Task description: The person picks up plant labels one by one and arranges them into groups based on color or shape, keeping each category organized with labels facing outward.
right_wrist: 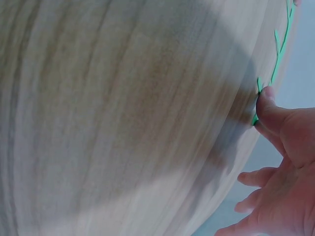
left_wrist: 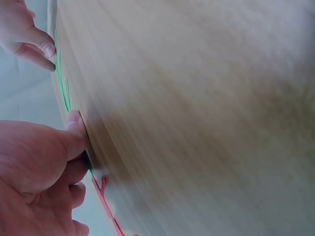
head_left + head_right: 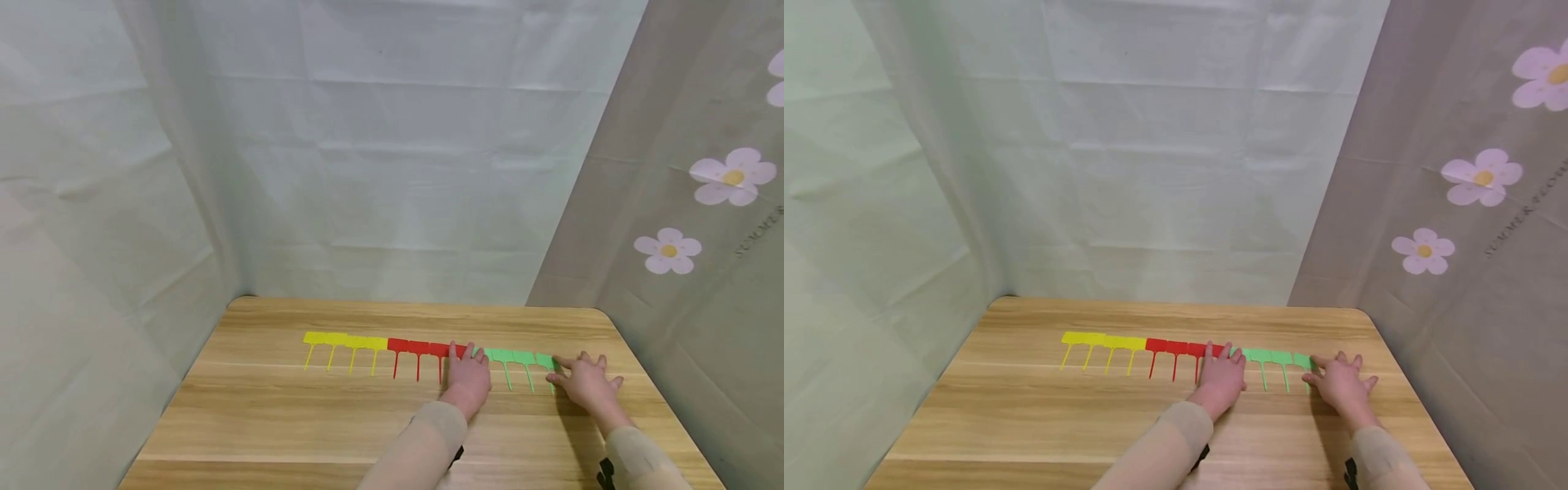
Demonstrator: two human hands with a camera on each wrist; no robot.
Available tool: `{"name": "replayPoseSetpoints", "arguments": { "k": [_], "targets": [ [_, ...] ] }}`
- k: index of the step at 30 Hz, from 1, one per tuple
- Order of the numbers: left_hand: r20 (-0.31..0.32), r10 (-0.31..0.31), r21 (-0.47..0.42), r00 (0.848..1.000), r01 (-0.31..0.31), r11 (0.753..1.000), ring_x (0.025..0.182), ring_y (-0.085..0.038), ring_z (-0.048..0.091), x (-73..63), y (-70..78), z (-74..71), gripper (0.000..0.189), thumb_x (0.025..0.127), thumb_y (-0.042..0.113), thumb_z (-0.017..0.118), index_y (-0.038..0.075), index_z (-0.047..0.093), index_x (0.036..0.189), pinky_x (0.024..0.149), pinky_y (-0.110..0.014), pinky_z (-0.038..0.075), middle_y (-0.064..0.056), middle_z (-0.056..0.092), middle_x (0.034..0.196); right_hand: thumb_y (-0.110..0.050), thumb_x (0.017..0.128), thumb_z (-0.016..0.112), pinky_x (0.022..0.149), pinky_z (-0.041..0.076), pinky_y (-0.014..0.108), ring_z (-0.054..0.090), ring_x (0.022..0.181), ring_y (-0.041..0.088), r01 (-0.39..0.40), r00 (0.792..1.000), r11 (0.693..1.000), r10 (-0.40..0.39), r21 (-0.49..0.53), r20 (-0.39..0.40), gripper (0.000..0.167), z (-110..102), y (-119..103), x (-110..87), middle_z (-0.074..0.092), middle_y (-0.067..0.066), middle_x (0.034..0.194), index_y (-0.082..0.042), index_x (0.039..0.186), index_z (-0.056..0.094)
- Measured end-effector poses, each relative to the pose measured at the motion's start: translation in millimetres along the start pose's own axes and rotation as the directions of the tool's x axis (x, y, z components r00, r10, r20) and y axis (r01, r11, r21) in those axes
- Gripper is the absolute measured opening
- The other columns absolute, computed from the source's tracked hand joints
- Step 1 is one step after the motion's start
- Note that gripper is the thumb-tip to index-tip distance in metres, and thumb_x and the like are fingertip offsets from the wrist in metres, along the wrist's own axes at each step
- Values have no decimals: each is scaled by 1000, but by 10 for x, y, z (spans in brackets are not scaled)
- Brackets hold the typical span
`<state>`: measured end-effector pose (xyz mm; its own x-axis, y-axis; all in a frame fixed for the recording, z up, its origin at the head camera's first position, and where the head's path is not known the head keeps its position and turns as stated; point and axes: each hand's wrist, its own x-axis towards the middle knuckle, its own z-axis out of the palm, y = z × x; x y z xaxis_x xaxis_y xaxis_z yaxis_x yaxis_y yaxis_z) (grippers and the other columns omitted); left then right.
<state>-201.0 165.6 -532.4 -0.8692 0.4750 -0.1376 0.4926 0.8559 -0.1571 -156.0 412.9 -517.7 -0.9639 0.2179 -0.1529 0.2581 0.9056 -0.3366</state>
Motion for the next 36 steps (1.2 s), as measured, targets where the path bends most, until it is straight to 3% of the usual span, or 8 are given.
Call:
{"name": "replayPoseSetpoints", "arguments": {
  "k": [14,30,36],
  "targets": [
    [-22,-11,-10,1000,11,1000,161,-10,22,-27,26,46,51,114,36,49,36,43,165,130,-52,19,19,36,170,-46,104,68,95,-5,99,-4,144,79,26,999,999,-25,20,-38,71,-22,12,-12,12,49,161,-10,161,47],
    [-61,-35,-8,997,35,999,162,-11,19,13,77,123,52,115,37,47,36,40,166,130,-53,16,19,33,171,-54,105,63,93,-4,100,-1,144,78,25,996,1000,-26,-7,-80,75,-47,28,-19,12,52,158,-9,162,44],
    [-88,-36,11,995,37,999,162,-10,20,-28,85,108,52,114,39,47,35,42,166,130,-53,17,18,34,171,-57,105,62,93,-6,100,-1,144,78,21,996,1000,-22,-14,-87,77,-57,36,-31,11,52,158,-9,162,44]
  ]
}}
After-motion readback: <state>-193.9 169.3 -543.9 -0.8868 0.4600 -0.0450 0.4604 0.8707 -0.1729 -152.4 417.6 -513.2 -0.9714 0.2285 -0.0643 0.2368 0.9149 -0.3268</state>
